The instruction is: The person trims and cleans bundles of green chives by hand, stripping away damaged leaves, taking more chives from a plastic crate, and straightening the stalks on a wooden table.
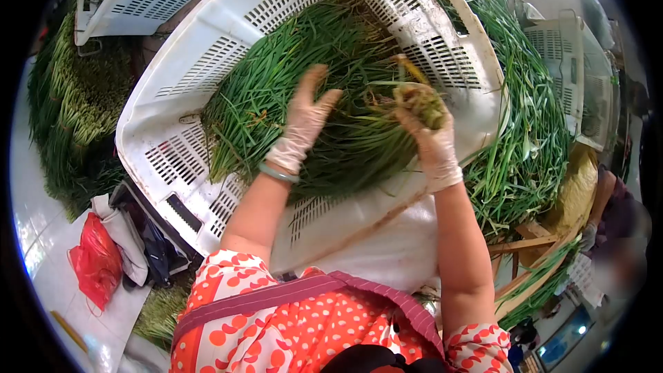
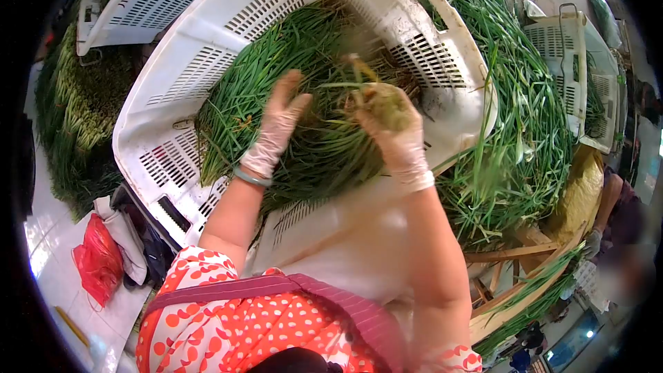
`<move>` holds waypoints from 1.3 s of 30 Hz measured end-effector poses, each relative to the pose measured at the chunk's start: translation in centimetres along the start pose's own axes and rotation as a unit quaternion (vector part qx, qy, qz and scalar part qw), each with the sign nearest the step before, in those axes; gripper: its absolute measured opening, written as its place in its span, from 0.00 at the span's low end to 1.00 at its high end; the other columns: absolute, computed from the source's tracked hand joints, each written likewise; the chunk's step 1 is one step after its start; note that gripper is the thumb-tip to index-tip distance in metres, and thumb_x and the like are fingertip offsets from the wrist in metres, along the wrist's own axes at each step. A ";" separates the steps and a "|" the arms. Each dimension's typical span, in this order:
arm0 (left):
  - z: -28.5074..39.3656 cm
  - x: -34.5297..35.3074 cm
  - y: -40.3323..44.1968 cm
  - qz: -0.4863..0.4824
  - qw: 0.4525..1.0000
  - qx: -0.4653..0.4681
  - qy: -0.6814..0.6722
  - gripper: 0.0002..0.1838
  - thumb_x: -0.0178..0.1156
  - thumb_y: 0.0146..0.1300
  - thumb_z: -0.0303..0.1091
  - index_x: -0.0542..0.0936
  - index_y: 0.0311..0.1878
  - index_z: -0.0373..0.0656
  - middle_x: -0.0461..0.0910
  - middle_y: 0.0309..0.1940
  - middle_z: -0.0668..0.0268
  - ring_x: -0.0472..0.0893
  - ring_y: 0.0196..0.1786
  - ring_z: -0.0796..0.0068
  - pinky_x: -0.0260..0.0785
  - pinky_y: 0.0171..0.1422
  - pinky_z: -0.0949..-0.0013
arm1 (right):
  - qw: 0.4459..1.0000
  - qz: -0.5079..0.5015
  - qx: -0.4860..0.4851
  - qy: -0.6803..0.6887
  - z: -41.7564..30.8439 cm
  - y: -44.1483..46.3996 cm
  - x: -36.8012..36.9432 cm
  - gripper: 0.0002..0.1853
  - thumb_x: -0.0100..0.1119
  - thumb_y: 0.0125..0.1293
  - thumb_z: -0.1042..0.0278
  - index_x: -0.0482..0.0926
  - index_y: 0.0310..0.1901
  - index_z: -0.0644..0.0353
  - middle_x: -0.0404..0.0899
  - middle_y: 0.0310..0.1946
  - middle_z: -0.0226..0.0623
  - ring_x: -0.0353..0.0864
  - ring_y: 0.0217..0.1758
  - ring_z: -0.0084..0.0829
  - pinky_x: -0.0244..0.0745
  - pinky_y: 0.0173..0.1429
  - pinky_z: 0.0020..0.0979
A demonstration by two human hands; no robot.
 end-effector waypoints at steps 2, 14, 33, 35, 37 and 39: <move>-6.1 -7.2 -0.4 0.120 0.952 -0.021 0.280 0.50 0.63 0.47 0.64 0.60 0.65 0.38 0.58 0.65 0.48 0.56 0.69 0.50 0.48 0.71 0.54 | 0.998 0.067 0.006 -0.010 -0.9 -0.8 -2.8 0.19 0.62 0.53 0.83 0.74 0.48 0.63 0.79 0.45 0.34 0.79 0.45 0.26 0.74 0.53 0.27; -10.2 -6.3 -13.0 -0.333 0.710 -0.245 0.570 0.75 0.73 0.27 0.63 0.30 0.72 0.56 0.29 0.72 0.48 0.30 0.72 0.40 0.30 0.68 0.34 | 0.993 0.117 -0.010 0.029 -1.3 -2.1 -6.5 0.19 0.63 0.53 0.77 0.76 0.49 0.63 0.79 0.39 0.31 0.78 0.39 0.25 0.74 0.47 0.25; -12.3 -4.6 -14.1 -0.312 0.693 -0.247 0.602 0.71 0.73 0.31 0.60 0.34 0.72 0.55 0.29 0.72 0.49 0.29 0.72 0.39 0.32 0.66 0.30 | 0.963 0.189 -0.194 -0.016 -22.1 -5.5 -19.9 0.22 0.60 0.59 0.64 0.73 0.54 0.64 0.75 0.53 0.40 0.76 0.53 0.32 0.71 0.62 0.38; -12.7 -4.5 -14.0 -0.304 0.691 -0.259 0.603 0.71 0.74 0.30 0.59 0.34 0.72 0.54 0.29 0.72 0.48 0.29 0.72 0.38 0.32 0.66 0.30 | 0.959 0.162 -0.231 0.023 -25.3 -7.5 -20.6 0.22 0.56 0.61 0.66 0.71 0.56 0.65 0.72 0.57 0.41 0.73 0.57 0.33 0.67 0.64 0.39; -12.5 -4.4 -14.3 -0.299 0.697 -0.245 0.604 0.72 0.74 0.30 0.59 0.34 0.72 0.54 0.29 0.72 0.48 0.29 0.72 0.38 0.32 0.66 0.30 | 0.952 0.170 -0.251 0.026 -27.7 -9.7 -22.5 0.23 0.55 0.62 0.66 0.70 0.57 0.66 0.71 0.57 0.41 0.72 0.59 0.34 0.66 0.65 0.39; -12.5 -4.4 -14.2 -0.290 0.698 -0.238 0.610 0.73 0.75 0.28 0.60 0.34 0.72 0.53 0.29 0.72 0.48 0.29 0.72 0.38 0.33 0.66 0.30 | 0.931 0.226 -0.287 -0.004 -29.7 -12.6 -23.5 0.24 0.53 0.62 0.66 0.67 0.59 0.66 0.70 0.59 0.41 0.70 0.61 0.33 0.63 0.66 0.39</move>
Point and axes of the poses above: each hand's wrist, its own y-axis towards the middle knuckle, its own x-axis out of the palm, z = x × y, the point moved 9 cm from there along y, towards the middle knuckle
